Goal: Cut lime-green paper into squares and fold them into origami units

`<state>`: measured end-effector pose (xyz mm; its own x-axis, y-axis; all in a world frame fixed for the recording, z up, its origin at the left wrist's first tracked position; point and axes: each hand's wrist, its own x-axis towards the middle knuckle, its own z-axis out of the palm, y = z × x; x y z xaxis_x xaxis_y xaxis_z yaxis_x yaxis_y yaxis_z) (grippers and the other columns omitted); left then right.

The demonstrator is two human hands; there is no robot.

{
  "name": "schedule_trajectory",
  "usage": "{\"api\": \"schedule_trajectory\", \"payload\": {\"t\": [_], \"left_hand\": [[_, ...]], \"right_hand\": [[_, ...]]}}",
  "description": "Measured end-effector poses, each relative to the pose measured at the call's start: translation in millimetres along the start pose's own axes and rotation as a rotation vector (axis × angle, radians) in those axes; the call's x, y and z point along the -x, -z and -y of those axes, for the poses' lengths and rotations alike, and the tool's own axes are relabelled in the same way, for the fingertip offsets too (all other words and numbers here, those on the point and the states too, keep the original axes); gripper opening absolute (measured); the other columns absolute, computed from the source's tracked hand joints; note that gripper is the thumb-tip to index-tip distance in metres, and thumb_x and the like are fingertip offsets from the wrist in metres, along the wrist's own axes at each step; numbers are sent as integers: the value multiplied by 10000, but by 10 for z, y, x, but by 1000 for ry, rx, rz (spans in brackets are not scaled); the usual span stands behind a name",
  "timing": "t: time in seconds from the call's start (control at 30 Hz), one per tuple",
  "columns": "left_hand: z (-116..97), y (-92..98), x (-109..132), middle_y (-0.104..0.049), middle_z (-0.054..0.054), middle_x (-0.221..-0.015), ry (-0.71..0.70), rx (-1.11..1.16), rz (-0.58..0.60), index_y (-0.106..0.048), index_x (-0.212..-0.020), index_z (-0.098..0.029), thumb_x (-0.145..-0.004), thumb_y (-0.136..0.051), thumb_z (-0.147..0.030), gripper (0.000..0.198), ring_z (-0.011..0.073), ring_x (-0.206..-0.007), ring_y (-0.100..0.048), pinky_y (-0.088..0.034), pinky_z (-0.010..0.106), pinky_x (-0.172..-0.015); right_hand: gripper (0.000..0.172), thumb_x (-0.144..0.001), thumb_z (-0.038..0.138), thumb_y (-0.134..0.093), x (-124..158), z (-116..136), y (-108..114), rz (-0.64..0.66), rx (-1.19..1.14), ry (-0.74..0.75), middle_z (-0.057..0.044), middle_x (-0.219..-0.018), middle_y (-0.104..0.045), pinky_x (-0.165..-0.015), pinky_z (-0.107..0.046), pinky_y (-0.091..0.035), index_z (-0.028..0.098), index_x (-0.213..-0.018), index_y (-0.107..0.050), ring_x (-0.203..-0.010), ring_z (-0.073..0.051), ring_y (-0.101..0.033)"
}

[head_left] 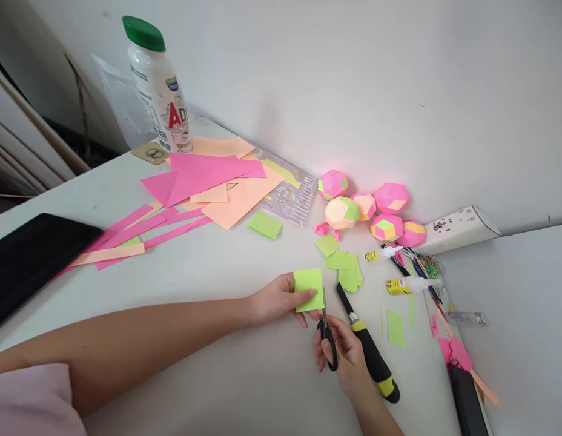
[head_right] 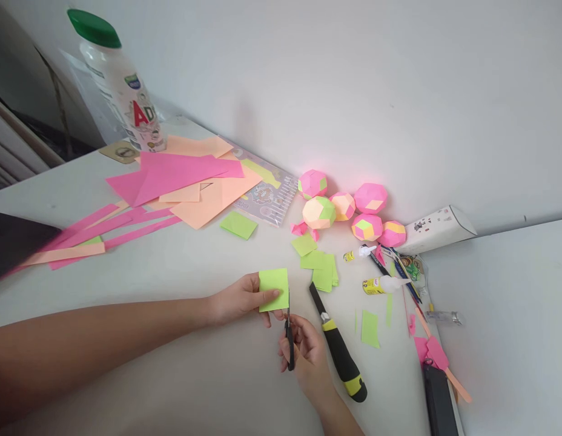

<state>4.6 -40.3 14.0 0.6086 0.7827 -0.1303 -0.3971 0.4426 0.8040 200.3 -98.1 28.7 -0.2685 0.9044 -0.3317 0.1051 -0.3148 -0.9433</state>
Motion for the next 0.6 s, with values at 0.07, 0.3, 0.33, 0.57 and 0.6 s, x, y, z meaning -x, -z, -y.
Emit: {"api": "schedule_trajectory", "payload": {"t": [0.07,0.3,0.33,0.57,0.6], "left_hand": [[7,7,2,-697,101,-775,-2,-14,1,-646,-865,-97,-792,-614,-478,389,203,-770,-660,-549,279,-594],[15,5,-8,-699,101,-775,-9,-2,-13,-652,-848,-102,-791,-612,-482,387,210,-771,-666,-548,287,-599],[17,4,-11,-699,101,-777,-9,-1,-10,-652,-847,-102,-791,-613,-481,385,210,-771,-666,-548,289,-600],[17,16,-16,-697,94,-756,-8,10,-2,-652,-852,-105,-796,-615,-467,369,203,-753,-664,-549,293,-603],[16,17,-14,-697,93,-754,-7,10,-1,-652,-852,-105,-796,-615,-466,367,202,-751,-664,-550,293,-603]], "right_hand": [[401,-752,452,-691,1,2,4,6,-3,5,-19,-726,-522,-412,-222,-463,225,-1073,-615,-563,-126,-507],[420,-747,459,-692,11,3,16,25,-10,-2,-24,-729,-528,-420,-222,-465,213,-1078,-613,-562,-125,-507],[415,-752,457,-689,10,0,19,29,-9,-2,-23,-730,-526,-422,-222,-466,213,-1079,-613,-561,-123,-506],[376,-767,441,-681,4,-11,22,23,-1,10,-13,-724,-509,-412,-212,-460,230,-1072,-618,-549,-116,-501],[372,-766,440,-681,4,-9,21,23,2,11,-11,-722,-507,-410,-212,-459,232,-1069,-620,-543,-113,-499]]}}
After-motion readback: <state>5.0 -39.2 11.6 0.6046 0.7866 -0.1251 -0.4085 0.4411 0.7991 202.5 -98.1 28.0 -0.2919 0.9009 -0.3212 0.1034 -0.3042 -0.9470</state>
